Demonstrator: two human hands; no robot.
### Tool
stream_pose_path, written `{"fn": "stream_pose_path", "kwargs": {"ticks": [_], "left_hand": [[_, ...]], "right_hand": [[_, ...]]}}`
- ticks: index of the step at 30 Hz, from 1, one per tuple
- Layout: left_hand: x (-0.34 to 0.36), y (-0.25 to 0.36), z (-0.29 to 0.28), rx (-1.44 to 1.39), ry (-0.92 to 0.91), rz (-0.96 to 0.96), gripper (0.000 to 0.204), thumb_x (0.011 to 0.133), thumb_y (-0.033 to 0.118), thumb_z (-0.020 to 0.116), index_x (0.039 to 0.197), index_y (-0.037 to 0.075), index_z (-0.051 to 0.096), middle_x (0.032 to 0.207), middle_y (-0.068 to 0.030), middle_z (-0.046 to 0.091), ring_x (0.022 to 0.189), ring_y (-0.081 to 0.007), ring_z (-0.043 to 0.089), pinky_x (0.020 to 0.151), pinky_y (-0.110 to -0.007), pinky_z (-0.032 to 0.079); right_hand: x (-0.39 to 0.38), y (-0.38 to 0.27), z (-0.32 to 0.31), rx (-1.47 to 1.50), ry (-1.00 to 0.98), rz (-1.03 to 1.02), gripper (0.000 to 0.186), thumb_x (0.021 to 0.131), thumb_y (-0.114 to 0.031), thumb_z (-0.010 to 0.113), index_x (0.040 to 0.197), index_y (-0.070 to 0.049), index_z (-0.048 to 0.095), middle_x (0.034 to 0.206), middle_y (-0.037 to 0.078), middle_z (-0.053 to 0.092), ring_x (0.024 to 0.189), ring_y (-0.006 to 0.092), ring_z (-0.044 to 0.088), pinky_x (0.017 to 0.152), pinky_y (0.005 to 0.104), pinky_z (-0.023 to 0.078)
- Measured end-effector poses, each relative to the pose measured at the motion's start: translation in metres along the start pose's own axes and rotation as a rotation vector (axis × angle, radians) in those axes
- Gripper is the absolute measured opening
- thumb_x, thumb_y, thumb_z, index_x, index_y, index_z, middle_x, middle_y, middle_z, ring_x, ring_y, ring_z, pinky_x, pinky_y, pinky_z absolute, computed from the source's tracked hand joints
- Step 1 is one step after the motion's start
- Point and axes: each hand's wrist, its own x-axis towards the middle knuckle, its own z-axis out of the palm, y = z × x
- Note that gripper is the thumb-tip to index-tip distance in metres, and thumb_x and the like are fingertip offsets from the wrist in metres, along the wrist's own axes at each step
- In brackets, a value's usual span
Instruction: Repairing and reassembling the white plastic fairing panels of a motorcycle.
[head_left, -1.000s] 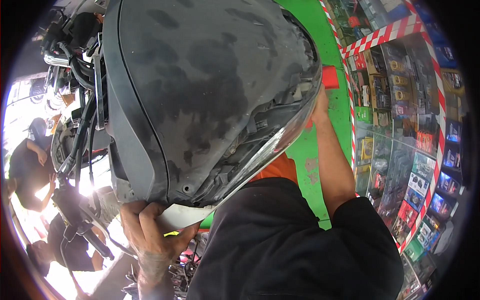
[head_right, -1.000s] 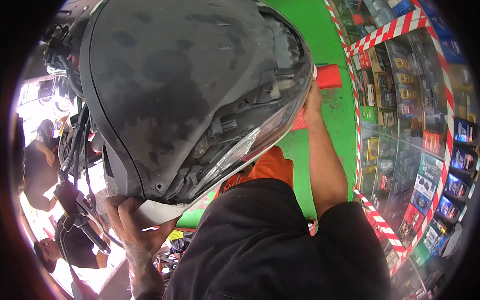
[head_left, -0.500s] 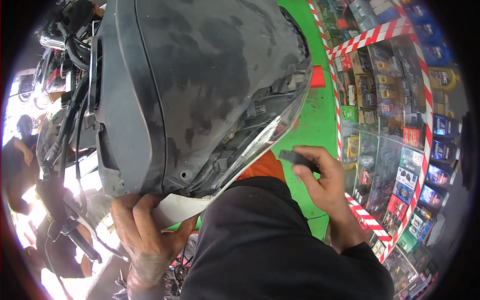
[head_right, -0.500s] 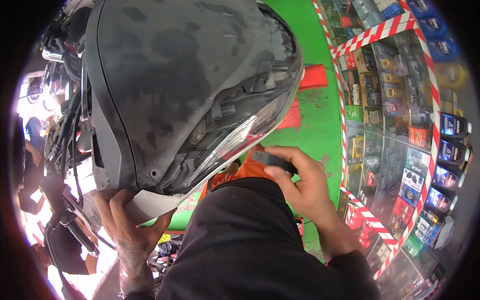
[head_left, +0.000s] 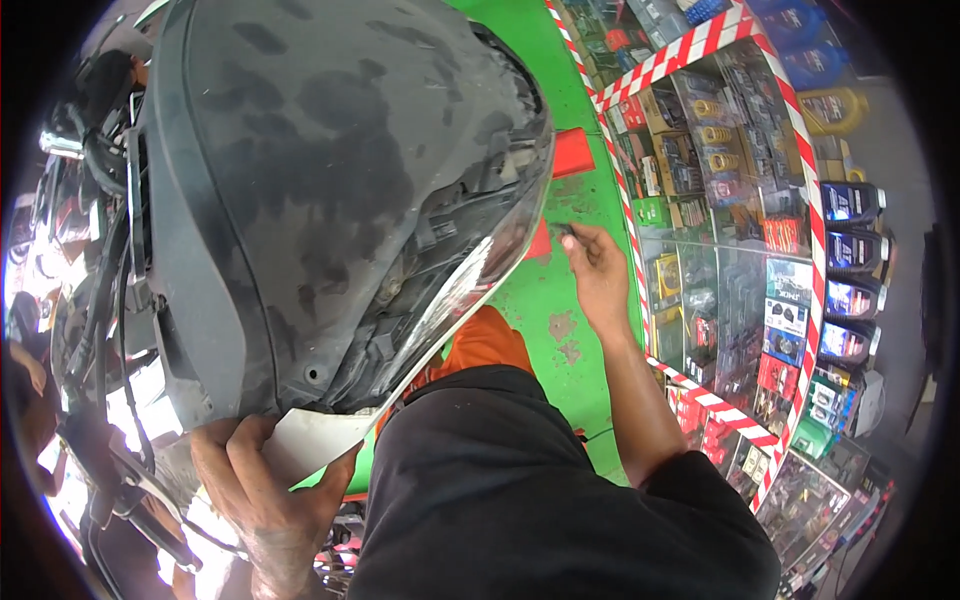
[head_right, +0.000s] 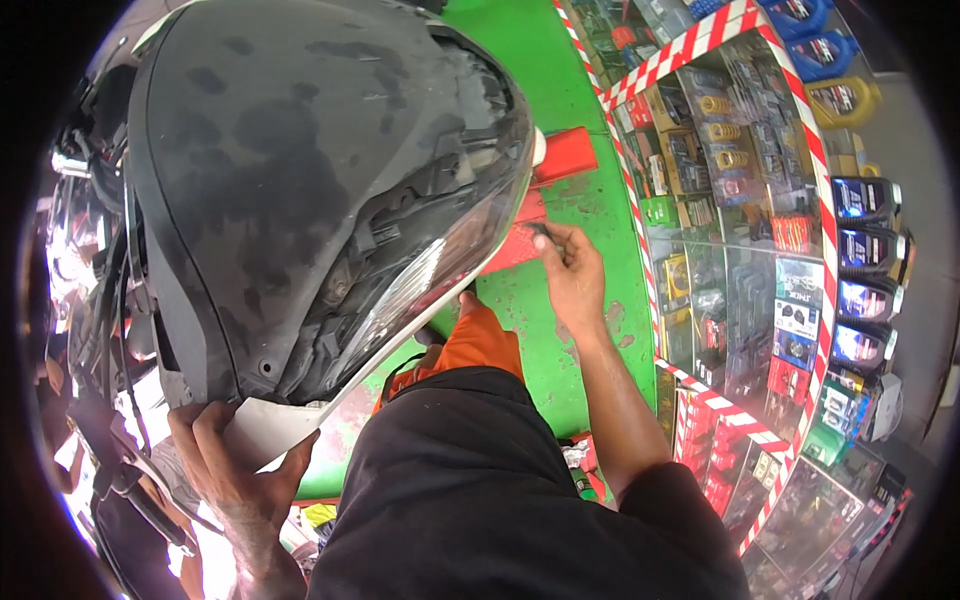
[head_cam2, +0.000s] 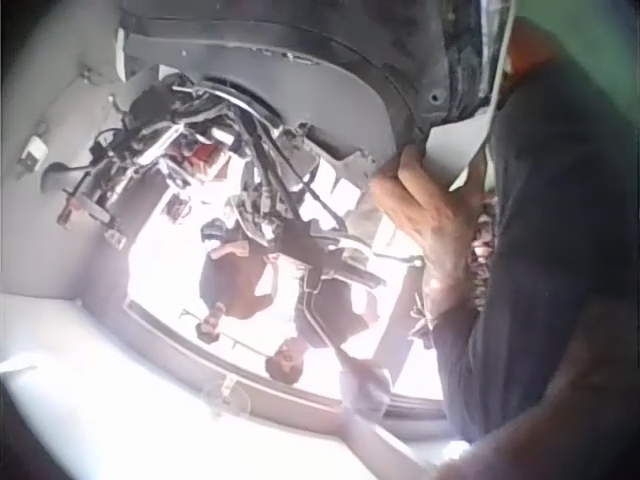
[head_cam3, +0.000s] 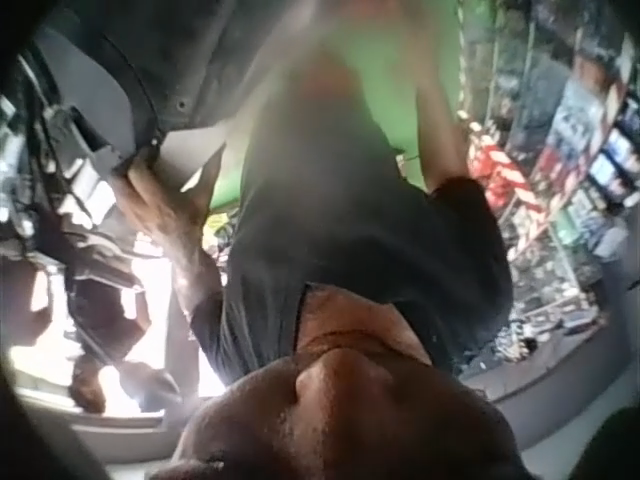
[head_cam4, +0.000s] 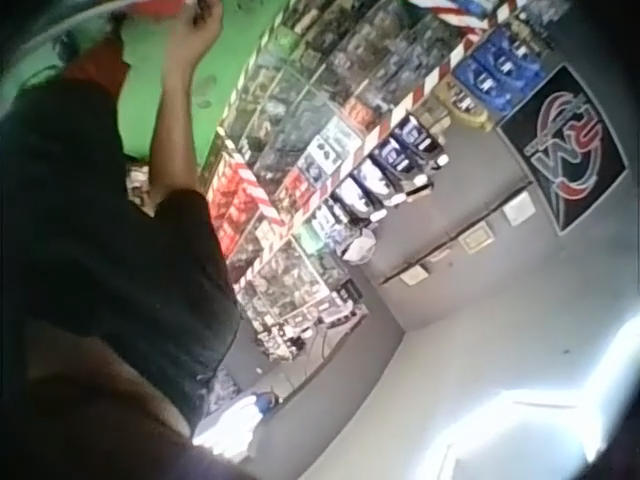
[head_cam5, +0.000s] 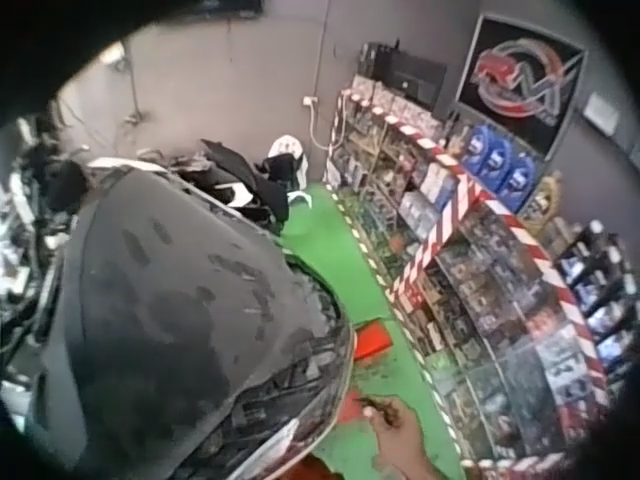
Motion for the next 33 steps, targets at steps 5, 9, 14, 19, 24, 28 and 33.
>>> {"fn": "stream_pose_path", "kwargs": {"ticks": [5,9,14,19,24,28,33], "left_hand": [[-0.001,-0.002,0.003,0.015,0.015,0.002,0.082,0.06,0.04,0.097,0.116,-0.001,0.054,0.108,-0.0177,0.047,0.098,-0.0399,0.056,0.08,-0.049,0.046],[-0.002,-0.005,0.005,0.063,0.051,0.026,0.082,0.06,0.043,0.096,0.116,0.0,0.053,0.108,-0.0164,0.047,0.096,-0.0387,0.057,0.078,-0.048,0.048],[0.0,-0.003,0.004,0.096,0.061,0.047,0.083,0.06,0.045,0.096,0.114,-0.001,0.052,0.106,-0.0148,0.045,0.093,-0.0371,0.061,0.075,-0.048,0.05],[0.0,-0.002,0.004,0.136,0.022,0.004,0.082,0.062,0.044,0.095,0.115,-0.001,0.052,0.106,-0.0159,0.045,0.098,-0.0384,0.061,0.077,-0.049,0.051],[0.0,-0.006,0.003,0.134,0.037,0.032,0.083,0.06,0.045,0.094,0.115,0.0,0.052,0.109,-0.0165,0.045,0.099,-0.0398,0.061,0.076,-0.049,0.051],[0.0,0.004,0.004,0.041,0.023,-0.074,0.079,0.057,0.041,0.097,0.111,0.002,0.053,0.105,-0.0154,0.044,0.1,-0.0376,0.053,0.081,-0.051,0.043],[-0.003,0.006,0.003,0.073,0.04,-0.105,0.082,0.057,0.044,0.098,0.114,0.002,0.055,0.107,-0.0166,0.045,0.102,-0.0385,0.054,0.082,-0.051,0.044]], "right_hand": [[0.095,0.042,-0.011,-0.231,0.125,-0.19,0.025,0.099,-0.01,0.069,0.119,0.003,0.065,0.111,0.013,0.074,0.1,0.0173,0.069,0.085,0.031,0.053],[0.16,0.062,-0.012,-0.387,0.174,-0.252,0.023,0.098,-0.008,0.068,0.119,-0.001,0.066,0.108,0.013,0.074,0.098,0.0185,0.07,0.085,0.0329,0.054],[0.169,0.071,-0.027,-0.315,0.002,-0.301,0.021,0.098,-0.006,0.066,0.118,-0.001,0.065,0.105,0.012,0.074,0.093,0.0184,0.068,0.087,0.0337,0.054],[0.166,0.074,-0.027,-0.347,-0.207,-0.265,0.017,0.097,-0.007,0.067,0.112,0.0,0.066,0.101,0.016,0.075,0.096,0.0259,0.072,0.086,0.0405,0.053],[0.14,0.059,-0.031,-0.418,-0.349,-0.171,0.02,0.096,-0.014,0.069,0.108,0.001,0.066,0.097,0.021,0.074,0.095,0.0331,0.072,0.084,0.0441,0.054],[0.083,0.018,-0.018,-0.546,-0.391,-0.138,0.021,0.095,-0.016,0.069,0.108,0.0,0.065,0.1,0.02,0.074,0.097,0.0347,0.072,0.085,0.045,0.054],[0.065,0.022,-0.005,-0.579,-0.221,-0.112,0.021,0.098,-0.017,0.065,0.111,-0.001,0.061,0.103,0.021,0.073,0.099,0.0371,0.071,0.086,0.0476,0.053]]}}
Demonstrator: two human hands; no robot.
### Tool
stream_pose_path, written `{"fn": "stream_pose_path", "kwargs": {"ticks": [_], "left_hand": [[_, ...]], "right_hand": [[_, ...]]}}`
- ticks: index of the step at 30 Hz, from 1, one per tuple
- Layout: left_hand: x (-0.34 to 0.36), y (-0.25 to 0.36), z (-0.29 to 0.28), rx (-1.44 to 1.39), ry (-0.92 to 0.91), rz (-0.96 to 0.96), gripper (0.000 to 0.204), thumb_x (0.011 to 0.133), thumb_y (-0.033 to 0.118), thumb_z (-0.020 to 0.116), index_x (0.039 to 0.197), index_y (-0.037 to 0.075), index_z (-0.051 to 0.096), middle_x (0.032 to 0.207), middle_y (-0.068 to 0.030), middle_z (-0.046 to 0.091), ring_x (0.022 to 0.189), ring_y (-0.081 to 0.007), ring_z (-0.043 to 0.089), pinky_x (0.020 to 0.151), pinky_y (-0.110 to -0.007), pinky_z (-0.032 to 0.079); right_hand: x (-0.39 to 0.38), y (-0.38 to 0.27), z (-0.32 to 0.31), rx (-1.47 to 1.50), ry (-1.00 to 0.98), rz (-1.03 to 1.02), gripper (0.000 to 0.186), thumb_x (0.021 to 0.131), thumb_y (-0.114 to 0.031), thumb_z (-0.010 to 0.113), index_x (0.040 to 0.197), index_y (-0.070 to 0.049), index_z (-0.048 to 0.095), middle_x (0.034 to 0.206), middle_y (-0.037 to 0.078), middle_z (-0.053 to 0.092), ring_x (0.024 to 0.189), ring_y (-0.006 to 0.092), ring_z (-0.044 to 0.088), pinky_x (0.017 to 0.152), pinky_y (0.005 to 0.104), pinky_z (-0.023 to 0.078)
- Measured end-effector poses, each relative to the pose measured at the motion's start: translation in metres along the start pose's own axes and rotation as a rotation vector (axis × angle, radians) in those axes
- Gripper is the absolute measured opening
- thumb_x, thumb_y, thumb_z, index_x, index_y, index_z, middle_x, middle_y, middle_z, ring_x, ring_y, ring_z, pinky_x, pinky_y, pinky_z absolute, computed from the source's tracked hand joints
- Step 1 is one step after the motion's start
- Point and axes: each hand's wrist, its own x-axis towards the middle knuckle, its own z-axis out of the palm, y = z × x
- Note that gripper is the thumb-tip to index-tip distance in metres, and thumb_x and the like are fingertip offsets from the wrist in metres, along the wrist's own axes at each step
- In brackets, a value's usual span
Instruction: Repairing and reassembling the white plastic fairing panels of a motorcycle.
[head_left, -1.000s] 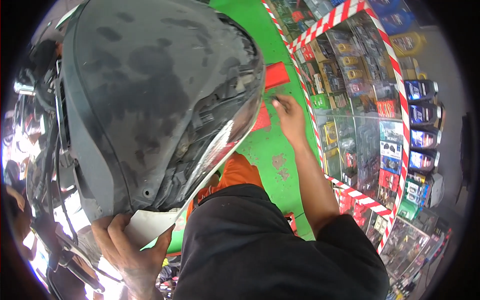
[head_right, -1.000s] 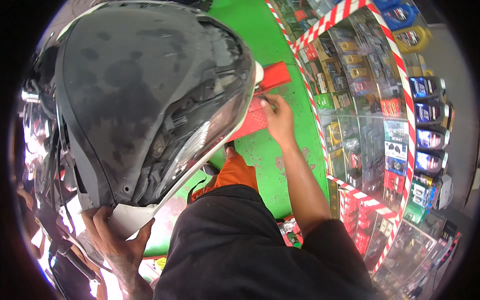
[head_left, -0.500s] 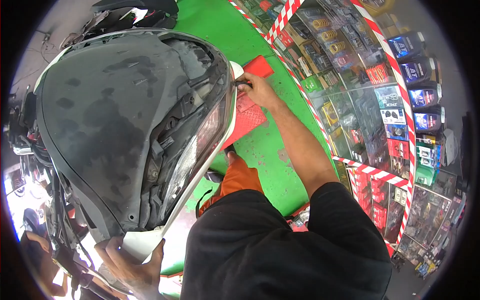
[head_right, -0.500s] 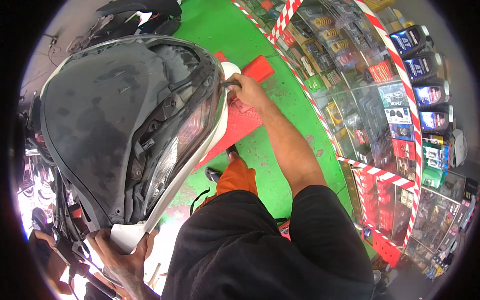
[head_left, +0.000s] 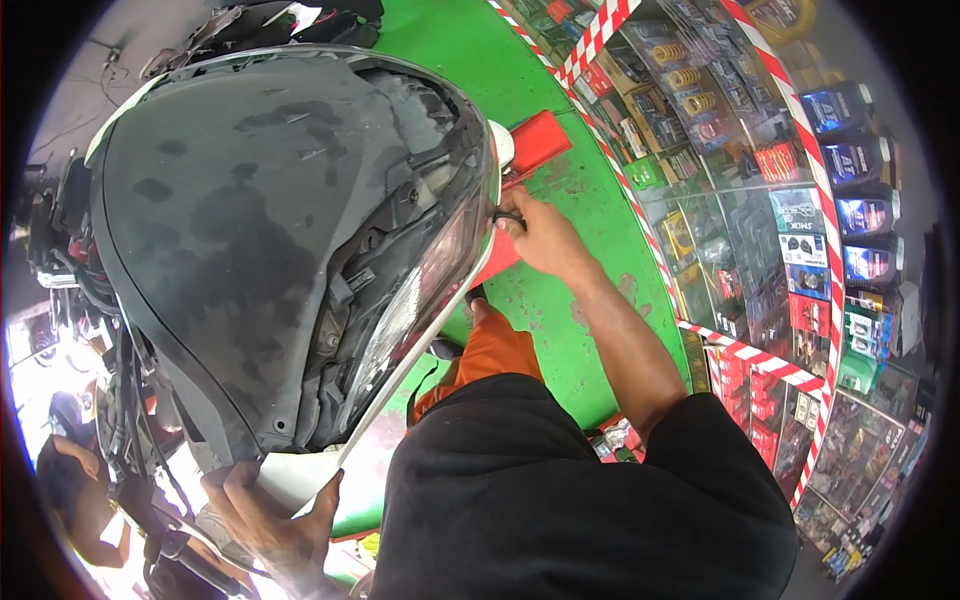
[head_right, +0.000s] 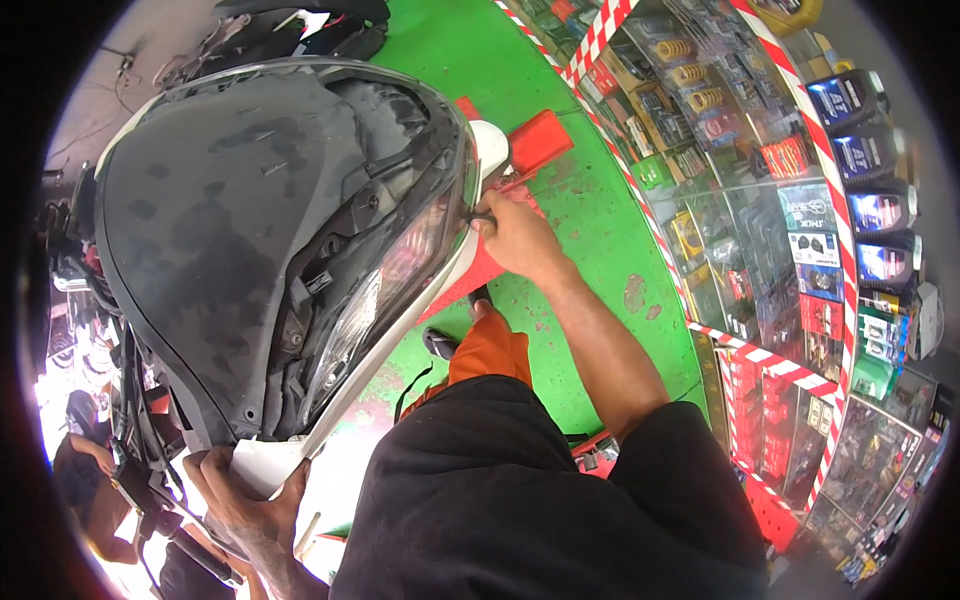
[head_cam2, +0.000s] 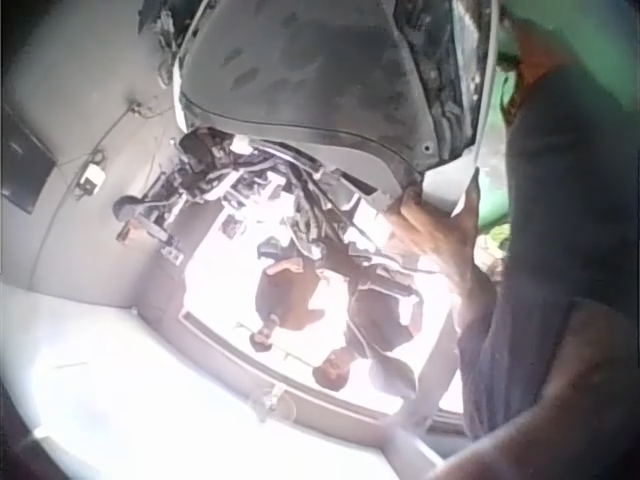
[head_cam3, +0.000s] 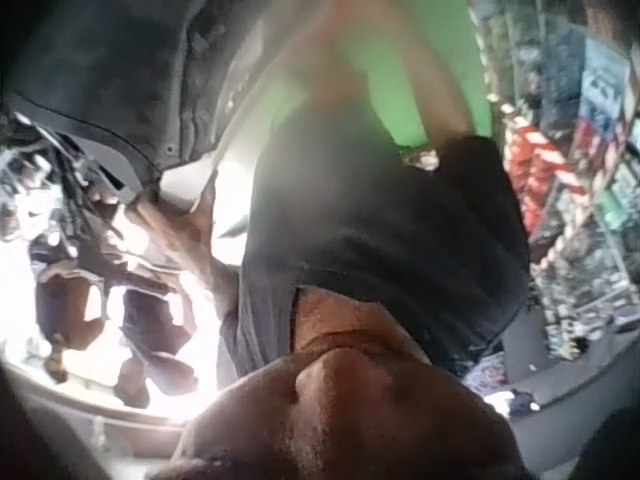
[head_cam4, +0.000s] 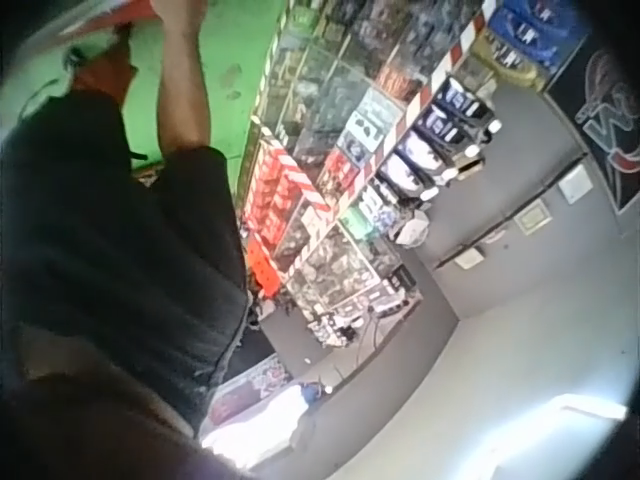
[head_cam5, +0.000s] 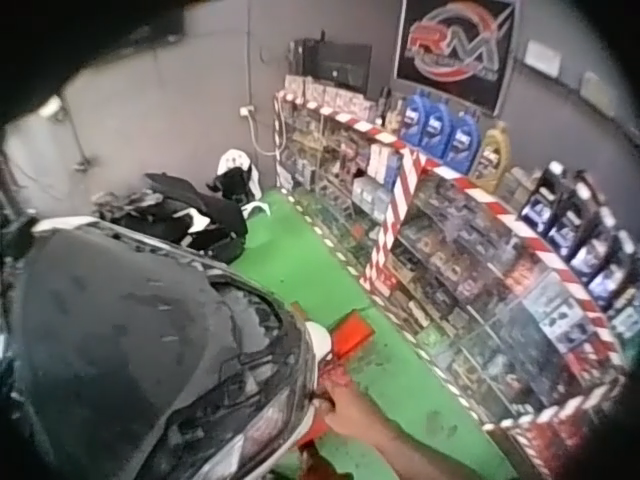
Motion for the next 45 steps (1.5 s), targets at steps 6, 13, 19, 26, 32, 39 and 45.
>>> {"fn": "stream_pose_path", "kwargs": {"ticks": [6,13,19,26,32,39,45], "left_hand": [[0.002,-0.003,0.004,-0.012,0.002,0.013,0.084,0.056,0.047,0.098,0.114,0.003,0.056,0.109,-0.0162,0.046,0.101,-0.0386,0.055,0.081,-0.051,0.045],[0.002,-0.007,0.002,0.096,0.01,0.068,0.085,0.057,0.047,0.095,0.117,0.003,0.053,0.106,-0.014,0.047,0.096,-0.0366,0.06,0.076,-0.049,0.049],[0.002,-0.006,0.004,0.096,0.023,0.06,0.084,0.059,0.05,0.094,0.116,0.002,0.054,0.106,-0.0145,0.048,0.098,-0.0372,0.061,0.074,-0.05,0.048],[0.001,-0.005,0.002,0.095,0.007,0.058,0.086,0.057,0.052,0.095,0.113,0.0,0.056,0.107,-0.0151,0.049,0.094,-0.0369,0.058,0.074,-0.048,0.046],[0.0,-0.006,0.004,0.038,0.03,0.067,0.085,0.056,0.052,0.095,0.111,0.001,0.057,0.104,-0.0151,0.048,0.096,-0.0368,0.056,0.077,-0.05,0.044],[-0.007,-0.012,0.003,0.033,-0.04,-0.007,0.082,0.058,0.056,0.095,0.112,0.005,0.059,0.117,-0.0194,0.052,0.112,-0.0421,0.059,0.086,-0.055,0.048],[-0.008,-0.015,0.0,0.016,-0.088,-0.04,0.082,0.059,0.059,0.094,0.111,0.005,0.06,0.119,-0.0203,0.051,0.112,-0.0427,0.059,0.083,-0.054,0.05]], "right_hand": [[0.021,0.04,-0.013,0.221,-0.196,-0.153,0.02,0.1,-0.019,0.063,0.106,-0.001,0.06,0.101,0.02,0.073,0.097,0.038,0.071,0.082,0.0458,0.054],[-0.036,-0.037,0.006,-0.145,0.114,-0.035,0.027,0.102,-0.023,0.06,0.114,0.0,0.054,0.101,0.022,0.072,0.098,0.0442,0.069,0.081,0.0534,0.054],[-0.049,-0.049,-0.004,0.002,-0.044,-0.017,0.024,0.105,-0.022,0.059,0.109,0.001,0.055,0.103,0.023,0.071,0.098,0.0421,0.069,0.083,0.0497,0.052],[-0.057,-0.077,-0.012,-0.129,-0.125,0.082,0.024,0.105,-0.022,0.059,0.11,0.001,0.054,0.101,0.024,0.071,0.098,0.0445,0.068,0.084,0.0513,0.051],[-0.05,-0.104,-0.023,-0.289,-0.275,0.104,0.026,0.105,-0.023,0.057,0.113,0.001,0.052,0.103,0.026,0.071,0.1,0.047,0.067,0.085,0.0543,0.05],[-0.062,-0.097,-0.012,-0.363,-0.132,0.012,0.026,0.106,-0.024,0.055,0.112,0.001,0.052,0.097,0.027,0.07,0.092,0.0476,0.068,0.078,0.0567,0.052],[-0.04,-0.08,-0.027,-0.148,-0.289,-0.027,0.026,0.106,-0.024,0.056,0.112,0.001,0.05,0.098,0.026,0.069,0.088,0.0489,0.067,0.074,0.0571,0.052]]}}
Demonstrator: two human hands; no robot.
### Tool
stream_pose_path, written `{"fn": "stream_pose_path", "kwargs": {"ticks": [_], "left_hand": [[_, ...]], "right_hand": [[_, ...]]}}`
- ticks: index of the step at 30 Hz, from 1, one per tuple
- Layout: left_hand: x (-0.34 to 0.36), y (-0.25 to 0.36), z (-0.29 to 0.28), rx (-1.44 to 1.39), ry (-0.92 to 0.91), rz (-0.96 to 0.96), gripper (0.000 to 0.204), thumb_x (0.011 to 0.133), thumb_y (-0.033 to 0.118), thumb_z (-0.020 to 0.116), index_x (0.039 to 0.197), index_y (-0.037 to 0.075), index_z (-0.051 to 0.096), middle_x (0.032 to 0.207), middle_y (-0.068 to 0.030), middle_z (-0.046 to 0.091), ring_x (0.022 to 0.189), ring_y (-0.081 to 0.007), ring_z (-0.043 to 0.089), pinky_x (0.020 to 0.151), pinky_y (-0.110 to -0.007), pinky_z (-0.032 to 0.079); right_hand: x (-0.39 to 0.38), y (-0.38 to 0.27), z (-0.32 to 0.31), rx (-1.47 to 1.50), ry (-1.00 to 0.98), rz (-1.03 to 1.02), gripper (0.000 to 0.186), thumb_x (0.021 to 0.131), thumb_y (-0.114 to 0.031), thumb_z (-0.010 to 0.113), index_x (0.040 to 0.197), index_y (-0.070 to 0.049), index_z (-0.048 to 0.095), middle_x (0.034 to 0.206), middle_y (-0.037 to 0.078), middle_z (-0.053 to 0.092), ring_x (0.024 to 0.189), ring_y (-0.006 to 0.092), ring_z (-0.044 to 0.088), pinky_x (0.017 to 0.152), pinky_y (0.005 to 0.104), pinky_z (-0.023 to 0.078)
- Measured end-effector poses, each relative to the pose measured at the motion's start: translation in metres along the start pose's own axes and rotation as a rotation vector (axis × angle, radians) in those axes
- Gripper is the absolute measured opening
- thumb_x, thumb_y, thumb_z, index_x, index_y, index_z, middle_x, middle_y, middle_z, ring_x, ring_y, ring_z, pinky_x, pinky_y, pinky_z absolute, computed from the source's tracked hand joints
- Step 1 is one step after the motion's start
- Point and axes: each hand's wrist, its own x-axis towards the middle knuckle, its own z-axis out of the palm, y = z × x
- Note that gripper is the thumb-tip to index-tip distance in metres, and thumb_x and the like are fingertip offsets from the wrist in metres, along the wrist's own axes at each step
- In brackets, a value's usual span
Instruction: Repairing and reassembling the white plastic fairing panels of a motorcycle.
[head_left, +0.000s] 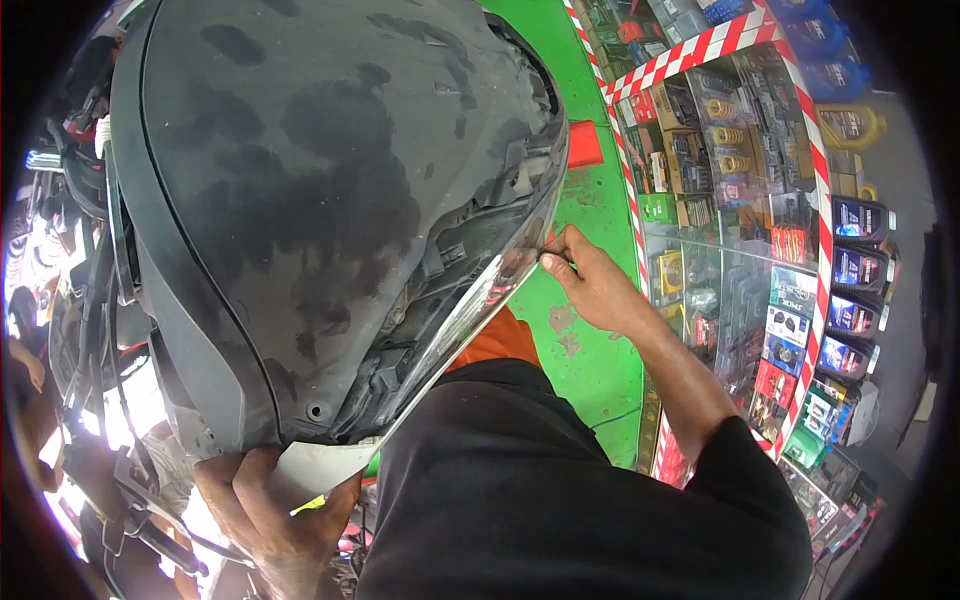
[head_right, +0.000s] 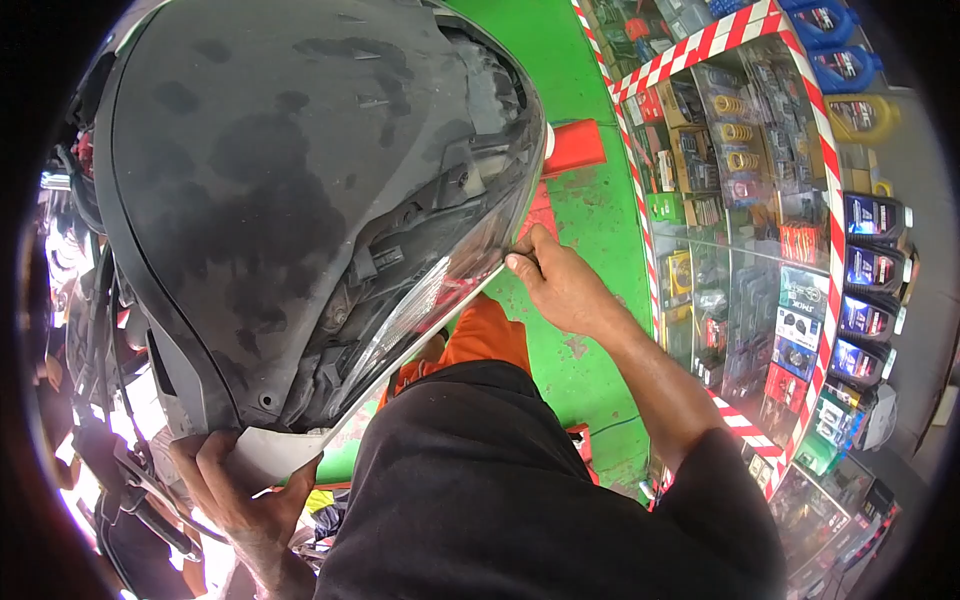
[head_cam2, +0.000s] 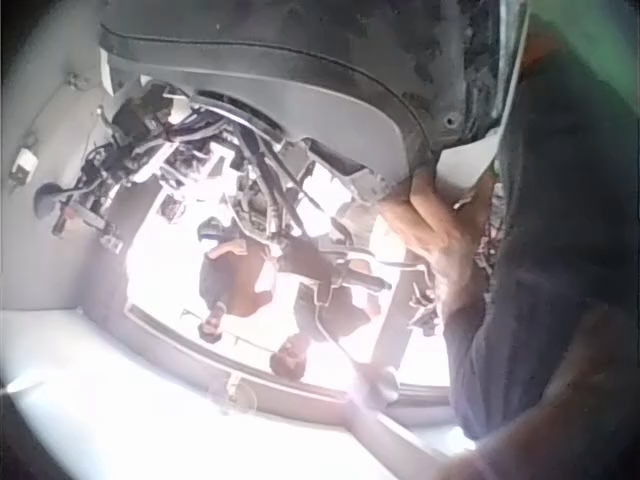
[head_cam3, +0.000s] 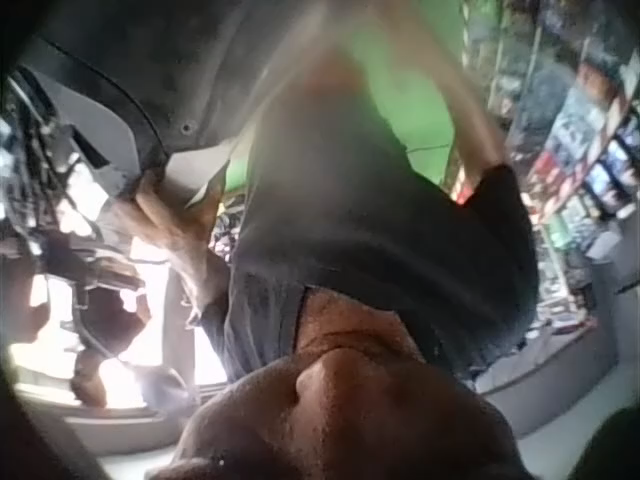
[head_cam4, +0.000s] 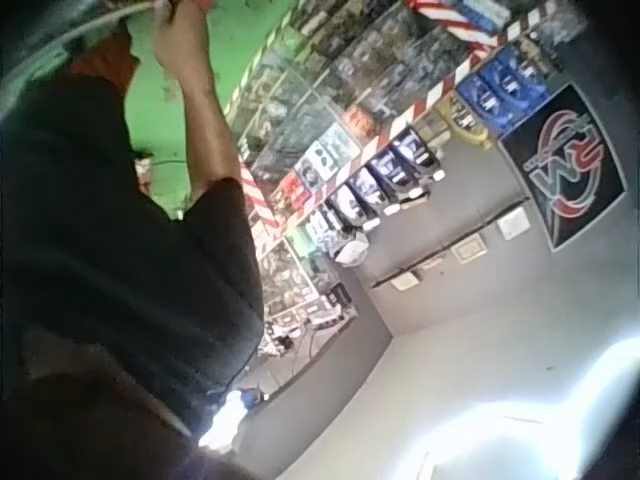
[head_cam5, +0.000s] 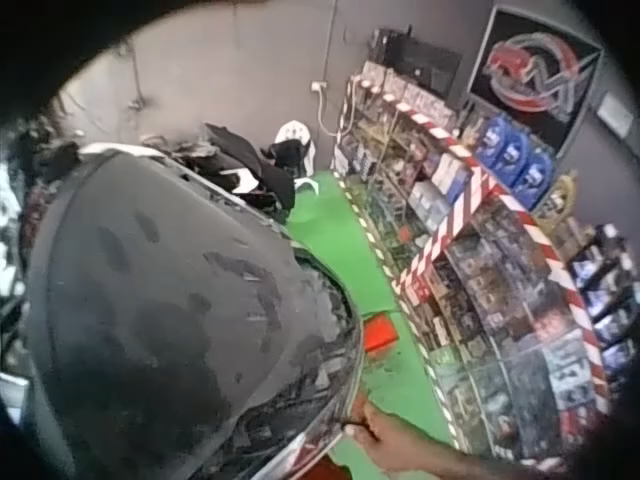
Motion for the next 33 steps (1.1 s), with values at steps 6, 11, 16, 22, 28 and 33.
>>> {"fn": "stream_pose_path", "kwargs": {"ticks": [6,11,16,22,28,33], "left_hand": [[0.004,0.008,0.001,-0.021,0.076,0.032,0.08,0.059,0.055,0.095,0.111,0.004,0.059,0.108,-0.0161,0.047,0.1,-0.039,0.058,0.074,-0.051,0.048],[0.007,0.004,-0.003,-0.067,0.018,0.038,0.08,0.059,0.054,0.095,0.111,0.004,0.059,0.108,-0.0165,0.048,0.1,-0.0397,0.058,0.073,-0.052,0.048],[0.005,0.003,0.002,-0.019,0.072,0.08,0.081,0.058,0.054,0.096,0.111,0.005,0.059,0.108,-0.0165,0.048,0.099,-0.0386,0.059,0.074,-0.054,0.047],[0.008,0.006,-0.001,-0.028,0.05,0.058,0.08,0.06,0.051,0.095,0.112,0.005,0.058,0.108,-0.0163,0.048,0.099,-0.0379,0.058,0.076,-0.052,0.048],[0.009,0.005,-0.001,-0.047,0.069,0.128,0.078,0.058,0.041,0.097,0.113,0.003,0.057,0.107,-0.0153,0.048,0.098,-0.0368,0.057,0.074,-0.048,0.048],[0.012,0.011,0.001,-0.021,0.106,0.113,0.075,0.067,0.054,0.092,0.107,0.0,0.06,0.1,-0.0169,0.048,0.088,-0.0382,0.056,0.072,-0.05,0.046]], "right_hand": [[-0.014,-0.008,0.014,-0.247,0.084,-0.016,0.027,0.107,-0.023,0.057,0.113,0.003,0.052,0.102,0.024,0.07,0.097,0.0414,0.07,0.083,0.0472,0.053],[-0.013,0.018,0.022,0.164,0.139,-0.082,0.027,0.107,-0.021,0.057,0.118,0.003,0.052,0.105,0.025,0.07,0.1,0.0405,0.07,0.087,0.0473,0.054],[-0.015,-0.021,0.016,-0.122,0.126,0.074,0.028,0.107,-0.021,0.056,0.114,0.005,0.05,0.1,0.03,0.068,0.098,0.0479,0.067,0.082,0.0524,0.052],[0.013,-0.025,-0.033,-0.328,-0.273,-0.079,0.034,0.109,-0.033,0.049,0.108,0.001,0.047,0.092,0.03,0.067,0.088,0.0509,0.065,0.075,0.0588,0.049],[-0.025,0.003,0.051,0.175,0.325,-0.074,0.026,0.107,-0.021,0.057,0.109,0.004,0.049,0.094,0.028,0.068,0.091,0.0486,0.066,0.078,0.0514,0.051],[-0.021,-0.011,0.022,0.048,0.242,0.016,0.027,0.107,-0.021,0.057,0.109,0.005,0.05,0.098,0.028,0.068,0.094,0.0476,0.068,0.08,0.0487,0.052]]}}
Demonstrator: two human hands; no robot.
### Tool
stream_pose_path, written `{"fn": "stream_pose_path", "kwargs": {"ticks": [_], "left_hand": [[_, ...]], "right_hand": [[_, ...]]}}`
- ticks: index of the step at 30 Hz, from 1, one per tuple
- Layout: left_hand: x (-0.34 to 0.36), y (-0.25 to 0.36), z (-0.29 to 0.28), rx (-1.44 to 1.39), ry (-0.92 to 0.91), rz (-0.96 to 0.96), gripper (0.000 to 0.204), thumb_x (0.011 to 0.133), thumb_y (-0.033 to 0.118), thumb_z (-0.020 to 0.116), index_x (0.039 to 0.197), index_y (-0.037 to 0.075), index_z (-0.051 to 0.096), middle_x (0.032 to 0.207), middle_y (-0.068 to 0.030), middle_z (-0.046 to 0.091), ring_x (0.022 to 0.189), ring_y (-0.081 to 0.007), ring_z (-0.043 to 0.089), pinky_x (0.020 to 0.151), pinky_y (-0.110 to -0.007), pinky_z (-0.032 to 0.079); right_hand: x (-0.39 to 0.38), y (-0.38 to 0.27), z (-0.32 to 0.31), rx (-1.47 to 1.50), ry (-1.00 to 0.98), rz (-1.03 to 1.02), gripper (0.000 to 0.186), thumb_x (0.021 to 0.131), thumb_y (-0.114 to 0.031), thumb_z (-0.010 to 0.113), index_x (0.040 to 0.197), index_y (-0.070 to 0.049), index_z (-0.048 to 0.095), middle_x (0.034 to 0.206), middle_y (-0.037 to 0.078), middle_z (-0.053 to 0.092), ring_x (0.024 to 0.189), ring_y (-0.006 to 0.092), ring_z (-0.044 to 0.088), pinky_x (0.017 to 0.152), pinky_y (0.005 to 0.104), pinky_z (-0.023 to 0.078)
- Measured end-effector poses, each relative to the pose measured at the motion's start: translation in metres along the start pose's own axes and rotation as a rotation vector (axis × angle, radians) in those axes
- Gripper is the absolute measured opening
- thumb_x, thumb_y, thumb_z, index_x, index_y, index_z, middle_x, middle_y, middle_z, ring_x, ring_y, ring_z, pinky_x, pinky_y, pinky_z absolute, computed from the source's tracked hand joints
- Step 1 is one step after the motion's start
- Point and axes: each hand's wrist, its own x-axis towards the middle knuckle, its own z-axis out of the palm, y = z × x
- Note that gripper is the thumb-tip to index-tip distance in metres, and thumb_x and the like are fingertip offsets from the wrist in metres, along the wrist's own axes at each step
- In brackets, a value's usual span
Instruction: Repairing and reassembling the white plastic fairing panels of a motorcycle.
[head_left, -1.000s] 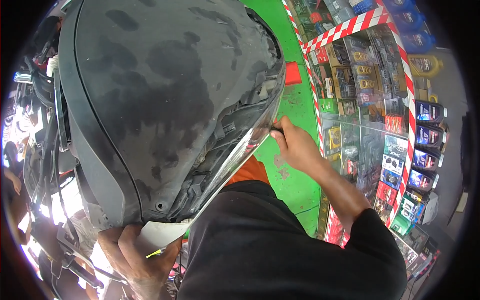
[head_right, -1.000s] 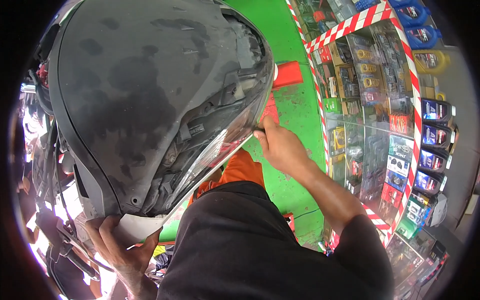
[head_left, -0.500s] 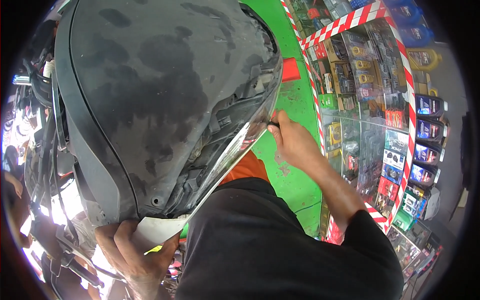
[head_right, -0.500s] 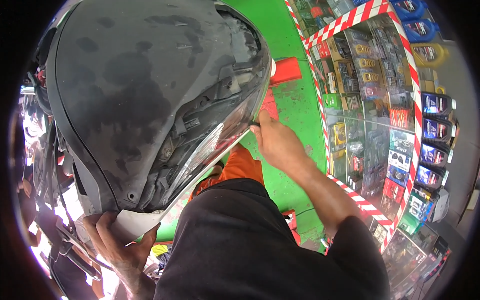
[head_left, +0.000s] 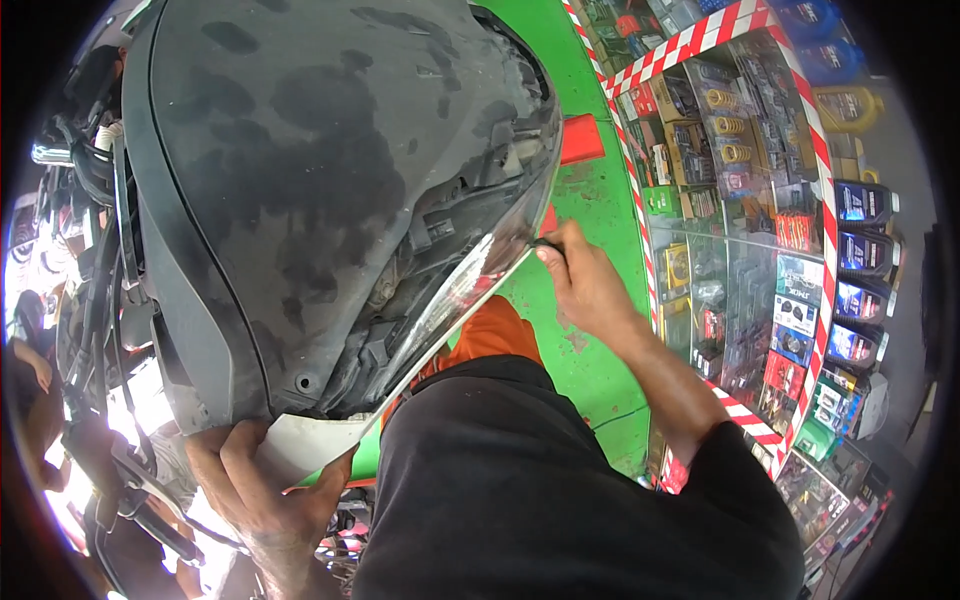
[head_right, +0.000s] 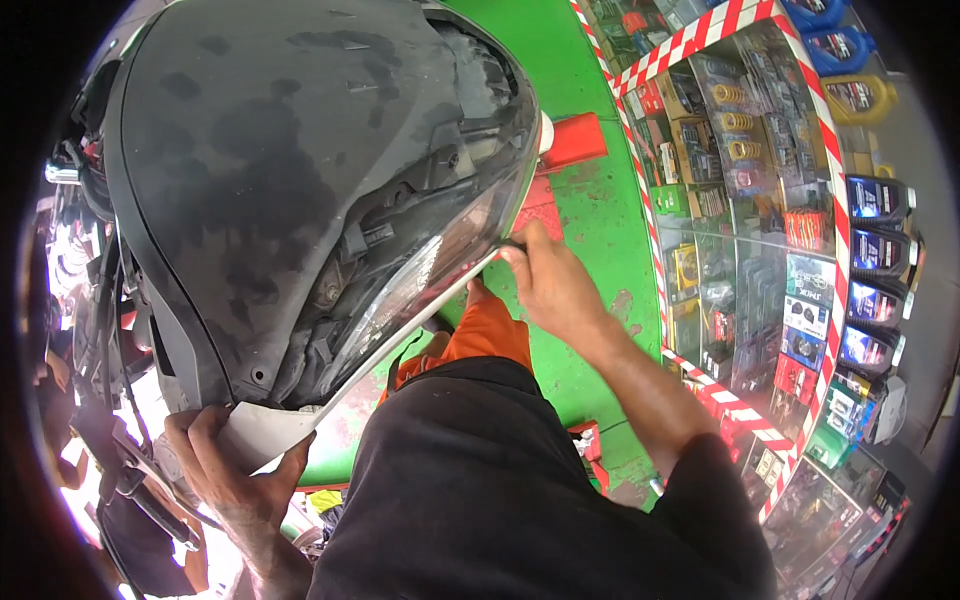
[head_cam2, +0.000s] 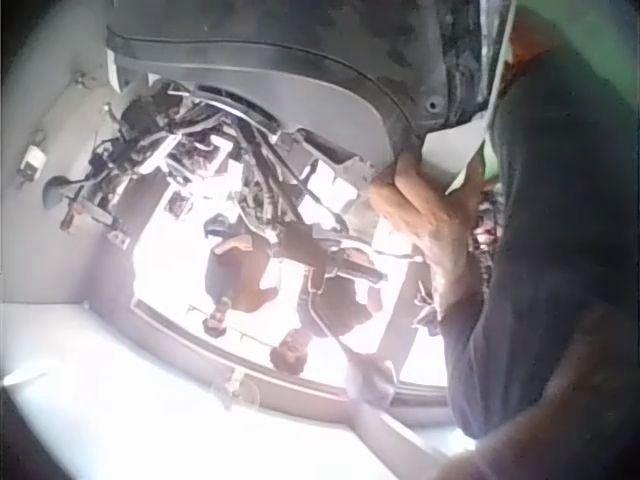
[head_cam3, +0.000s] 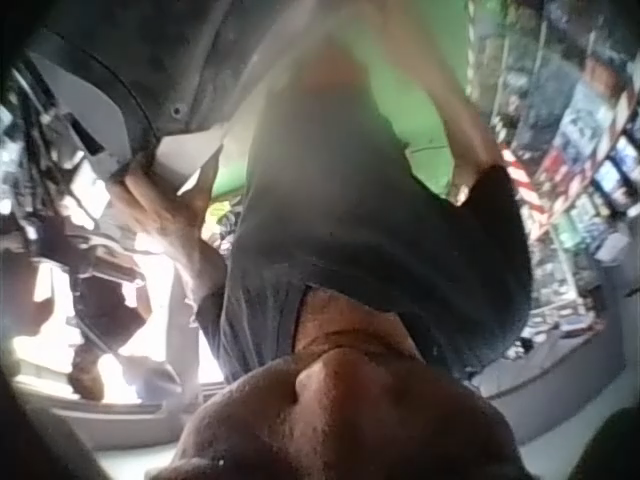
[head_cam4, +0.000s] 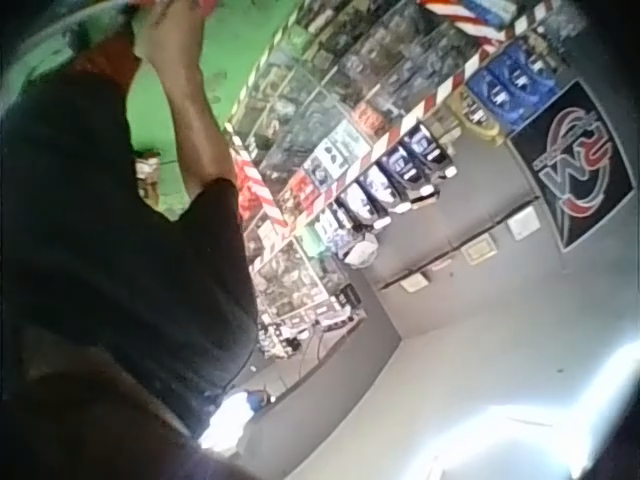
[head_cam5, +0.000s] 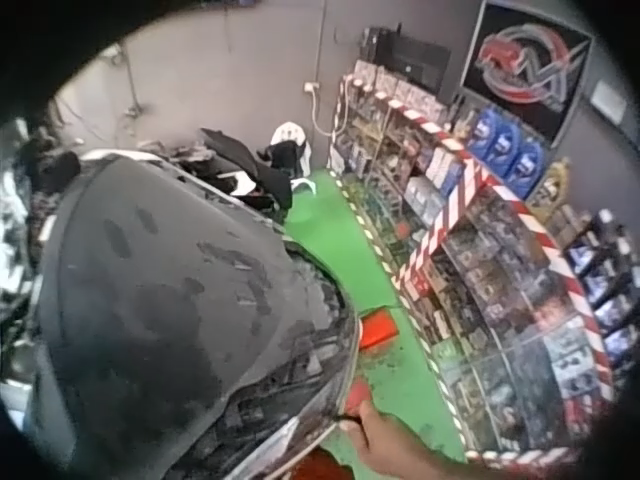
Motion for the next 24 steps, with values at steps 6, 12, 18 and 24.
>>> {"fn": "stream_pose_path", "kwargs": {"ticks": [6,12,18,24], "left_hand": [[0.001,0.003,0.0,0.001,0.015,-0.007,0.074,0.064,0.049,0.094,0.107,0.0,0.06,0.1,-0.0169,0.047,0.092,-0.0379,0.056,0.074,-0.05,0.046],[0.001,0.004,-0.003,-0.037,-0.03,-0.032,0.073,0.061,0.045,0.095,0.107,0.001,0.06,0.102,-0.0163,0.049,0.095,-0.0374,0.056,0.076,-0.049,0.046],[0.002,0.004,-0.002,-0.034,0.006,-0.018,0.071,0.062,0.043,0.095,0.109,0.003,0.06,0.101,-0.016,0.05,0.091,-0.0368,0.057,0.074,-0.049,0.046],[-0.004,-0.002,-0.004,-0.008,-0.032,-0.023,0.077,0.061,0.045,0.097,0.112,0.003,0.058,0.107,-0.017,0.05,0.1,-0.0375,0.059,0.077,-0.05,0.049]], "right_hand": [[0.006,-0.017,-0.014,-0.166,-0.266,-0.072,0.029,0.107,-0.025,0.053,0.108,0.003,0.047,0.084,0.028,0.067,0.083,0.0509,0.067,0.072,0.0596,0.05],[0.005,-0.024,-0.02,-0.257,-0.292,-0.028,0.028,0.107,-0.024,0.055,0.112,0.003,0.048,0.095,0.029,0.068,0.093,0.0499,0.067,0.079,0.0559,0.05],[-0.005,-0.024,-0.009,-0.235,-0.27,0.033,0.029,0.107,-0.024,0.055,0.114,0.003,0.049,0.099,0.029,0.068,0.096,0.049,0.067,0.08,0.0546,0.051],[0.007,-0.015,-0.018,-0.142,-0.197,-0.109,0.028,0.108,-0.024,0.053,0.11,0.003,0.045,0.092,0.027,0.068,0.087,0.0517,0.065,0.075,0.0585,0.05]]}}
